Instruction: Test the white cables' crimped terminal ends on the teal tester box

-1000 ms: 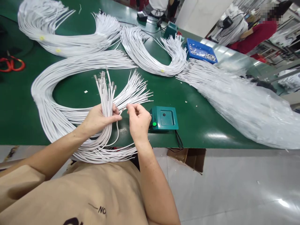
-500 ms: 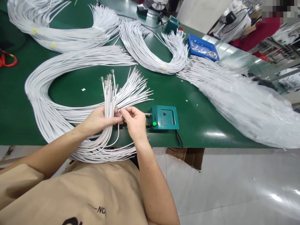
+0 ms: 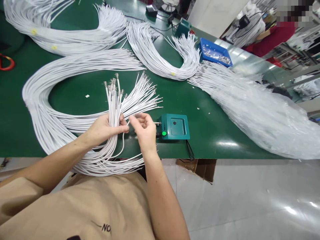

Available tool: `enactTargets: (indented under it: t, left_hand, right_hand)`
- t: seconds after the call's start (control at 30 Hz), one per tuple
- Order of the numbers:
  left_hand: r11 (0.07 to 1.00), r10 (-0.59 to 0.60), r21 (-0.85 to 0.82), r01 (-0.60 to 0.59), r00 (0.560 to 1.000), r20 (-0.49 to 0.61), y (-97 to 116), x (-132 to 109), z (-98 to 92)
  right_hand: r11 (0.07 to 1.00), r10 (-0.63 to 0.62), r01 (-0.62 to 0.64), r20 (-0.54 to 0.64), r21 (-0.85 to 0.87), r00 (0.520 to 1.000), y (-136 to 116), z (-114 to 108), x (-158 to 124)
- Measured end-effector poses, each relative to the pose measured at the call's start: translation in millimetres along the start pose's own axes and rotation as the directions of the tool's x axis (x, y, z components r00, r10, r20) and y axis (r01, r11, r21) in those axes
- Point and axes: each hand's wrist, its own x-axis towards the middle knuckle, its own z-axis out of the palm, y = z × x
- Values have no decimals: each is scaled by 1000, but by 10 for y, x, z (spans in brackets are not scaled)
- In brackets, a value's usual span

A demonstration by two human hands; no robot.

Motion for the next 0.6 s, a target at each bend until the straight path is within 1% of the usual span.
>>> enactTargets:
  t: [0.03, 0.1, 0.23, 0.3, 0.37, 0.5, 0.6]
  left_hand:
    - [1000, 8, 18, -8, 1000, -4, 1, 1, 1]
    - [999, 13, 50, -13, 1000, -3, 8, 1, 4]
    - [996, 0, 92, -1, 1000, 13, 25, -1, 9]
    - [999, 0, 49, -1, 1000, 23, 16, 1, 11]
    - [1000, 1, -13, -1, 1000, 27, -10, 7, 12]
    - [993, 32, -113, -34, 999, -25, -60, 18, 13]
    - [978, 37, -204, -37, 999, -3, -45, 15, 26]
  right_hand:
    - [998, -2, 2, -3, -65, 1000, 4, 7, -17]
    - [993, -10, 9, -7, -122, 1000, 8, 24, -34]
    - [994, -57, 56, -9, -94, 998, 14, 33, -18]
    - [1000, -24, 24, 10, -6, 1000, 27, 32, -8]
    - [992, 35, -39, 36, 118, 999, 40, 40, -9]
    - [920, 134, -171, 127, 353, 983, 32, 69, -18]
    - [880, 183, -246, 187, 406, 965, -17, 72, 10]
